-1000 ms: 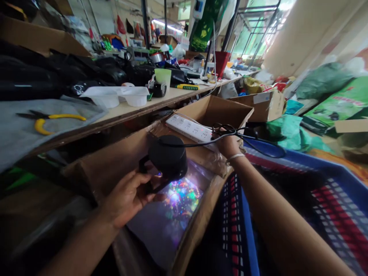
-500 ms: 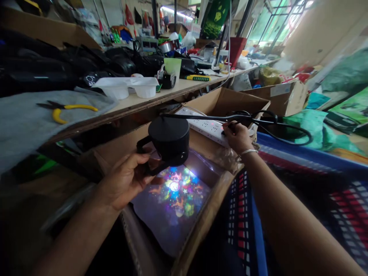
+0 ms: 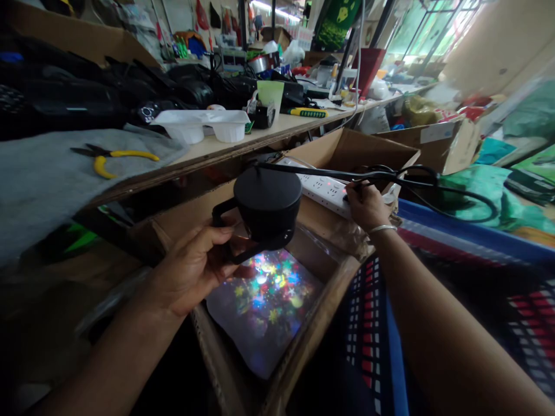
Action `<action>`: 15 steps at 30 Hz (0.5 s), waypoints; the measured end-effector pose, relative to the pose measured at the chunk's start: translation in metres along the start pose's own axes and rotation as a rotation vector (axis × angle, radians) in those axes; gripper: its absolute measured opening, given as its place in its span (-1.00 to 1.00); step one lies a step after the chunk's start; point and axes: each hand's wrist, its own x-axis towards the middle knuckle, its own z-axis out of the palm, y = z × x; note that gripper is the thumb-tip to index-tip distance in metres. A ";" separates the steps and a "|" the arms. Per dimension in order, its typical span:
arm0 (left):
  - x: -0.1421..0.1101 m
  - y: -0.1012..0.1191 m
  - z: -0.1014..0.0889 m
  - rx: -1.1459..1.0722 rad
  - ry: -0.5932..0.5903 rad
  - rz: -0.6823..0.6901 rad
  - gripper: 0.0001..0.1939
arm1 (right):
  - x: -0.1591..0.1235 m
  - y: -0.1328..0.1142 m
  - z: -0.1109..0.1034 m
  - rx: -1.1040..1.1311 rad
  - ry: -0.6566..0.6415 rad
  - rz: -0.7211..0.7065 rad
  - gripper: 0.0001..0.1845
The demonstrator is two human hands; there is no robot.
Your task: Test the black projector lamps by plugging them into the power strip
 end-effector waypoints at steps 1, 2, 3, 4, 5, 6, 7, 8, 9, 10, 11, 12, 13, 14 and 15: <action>0.000 0.000 0.000 -0.003 -0.013 0.001 -0.87 | 0.000 0.000 0.000 -0.003 -0.001 -0.005 -0.89; 0.000 -0.001 0.000 -0.007 -0.020 0.005 -0.89 | 0.000 0.000 0.000 -0.006 -0.001 -0.011 -0.89; 0.000 -0.001 0.000 -0.011 -0.018 0.011 -0.90 | 0.000 0.000 0.000 -0.006 -0.001 -0.015 -0.90; 0.000 -0.001 0.000 -0.014 -0.014 0.015 -0.91 | 0.000 0.000 0.000 -0.004 0.001 -0.016 -0.90; 0.000 -0.001 -0.001 -0.014 -0.010 0.017 -0.91 | 0.000 0.000 0.001 0.000 0.002 -0.016 -0.91; 0.000 0.000 -0.001 -0.010 -0.012 0.017 -0.91 | 0.000 0.000 0.001 0.001 0.001 -0.019 -0.91; 0.000 0.000 -0.001 -0.007 -0.018 0.016 -0.92 | 0.000 0.000 0.001 -0.001 0.001 -0.022 -0.91; -0.001 0.000 -0.001 -0.005 -0.026 0.014 -0.92 | 0.000 0.001 0.002 -0.004 -0.002 -0.025 -0.91; -0.001 0.001 -0.001 -0.007 -0.034 0.013 -0.92 | 0.000 0.002 0.002 -0.009 -0.004 -0.029 -0.91; -0.001 0.001 -0.001 -0.010 -0.037 0.014 -0.91 | 0.001 0.003 0.002 -0.013 -0.006 -0.036 -0.92; -0.002 0.001 0.000 -0.013 -0.036 0.015 -0.90 | 0.001 0.004 0.003 -0.013 -0.005 -0.046 -0.93; -0.002 0.001 0.000 -0.015 -0.038 0.011 -0.89 | 0.002 0.005 0.004 -0.010 -0.003 -0.056 -0.93; -0.002 0.001 0.000 -0.016 -0.041 0.006 -0.89 | 0.003 0.007 0.004 -0.005 0.000 -0.068 -0.93; -0.002 0.000 0.001 -0.013 -0.048 -0.001 -0.89 | 0.004 0.008 0.005 0.003 0.004 -0.082 -0.92; -0.002 0.000 0.001 -0.009 -0.056 -0.008 -0.90 | 0.005 0.010 0.006 0.010 0.008 -0.095 -0.92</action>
